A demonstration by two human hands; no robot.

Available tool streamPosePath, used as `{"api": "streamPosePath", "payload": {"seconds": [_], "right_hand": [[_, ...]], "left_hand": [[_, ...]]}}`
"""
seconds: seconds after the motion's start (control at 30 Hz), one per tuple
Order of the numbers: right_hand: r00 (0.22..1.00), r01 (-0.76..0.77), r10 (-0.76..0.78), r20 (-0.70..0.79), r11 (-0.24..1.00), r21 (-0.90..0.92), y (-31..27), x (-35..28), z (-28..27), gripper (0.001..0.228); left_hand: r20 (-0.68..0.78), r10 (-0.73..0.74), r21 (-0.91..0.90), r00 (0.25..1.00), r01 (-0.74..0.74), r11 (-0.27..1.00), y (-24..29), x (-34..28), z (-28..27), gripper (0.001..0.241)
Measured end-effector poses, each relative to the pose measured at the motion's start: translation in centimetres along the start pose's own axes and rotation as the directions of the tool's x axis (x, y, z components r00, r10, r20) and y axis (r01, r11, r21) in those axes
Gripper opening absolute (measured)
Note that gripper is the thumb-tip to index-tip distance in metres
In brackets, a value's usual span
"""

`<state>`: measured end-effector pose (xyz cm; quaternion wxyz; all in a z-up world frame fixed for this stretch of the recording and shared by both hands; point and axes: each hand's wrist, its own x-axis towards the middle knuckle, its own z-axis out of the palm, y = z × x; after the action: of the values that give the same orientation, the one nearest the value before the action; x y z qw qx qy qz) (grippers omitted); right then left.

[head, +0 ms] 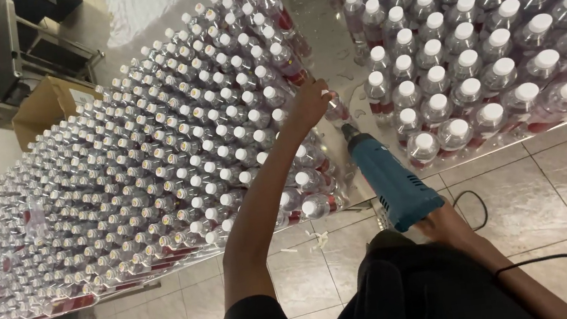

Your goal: Using a handheld heat gun to shrink plastic safety seals onto the caps of bottled water arranged on a table.

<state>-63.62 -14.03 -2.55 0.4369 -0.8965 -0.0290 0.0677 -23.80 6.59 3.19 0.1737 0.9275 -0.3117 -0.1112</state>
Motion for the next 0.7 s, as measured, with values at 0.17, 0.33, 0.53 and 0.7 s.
{"api": "streamPosePath", "payload": {"seconds": [0.17, 0.33, 0.53, 0.7], "right_hand": [[0.999, -0.023, 0.022, -0.028, 0.999, -0.047, -5.3, 0.5, -2.2, 0.022], [0.998, -0.052, 0.051, -0.028, 0.998, -0.023, -5.2, 1.2, -0.8, 0.021], [0.988, -0.141, 0.147, -0.041, 0.982, 0.128, -2.3, 1.4, 2.8, 0.026], [0.979, -0.193, 0.2, -0.041, 0.972, 0.131, -1.3, 1.9, 3.6, 0.026]], "left_hand": [[0.012, 0.064, -0.064, 0.998, -0.063, 0.996, -0.8, -0.1, 0.5, 0.036], [0.029, 0.173, -0.264, 0.984, -0.16, 0.951, -0.7, -0.2, -0.5, 0.032], [-0.029, 0.194, -0.12, 0.98, -0.197, 0.973, -2.5, 1.1, 0.7, 0.012], [-0.006, 0.171, -0.092, 0.985, -0.17, 0.981, -2.8, 1.4, 0.4, 0.022]]}}
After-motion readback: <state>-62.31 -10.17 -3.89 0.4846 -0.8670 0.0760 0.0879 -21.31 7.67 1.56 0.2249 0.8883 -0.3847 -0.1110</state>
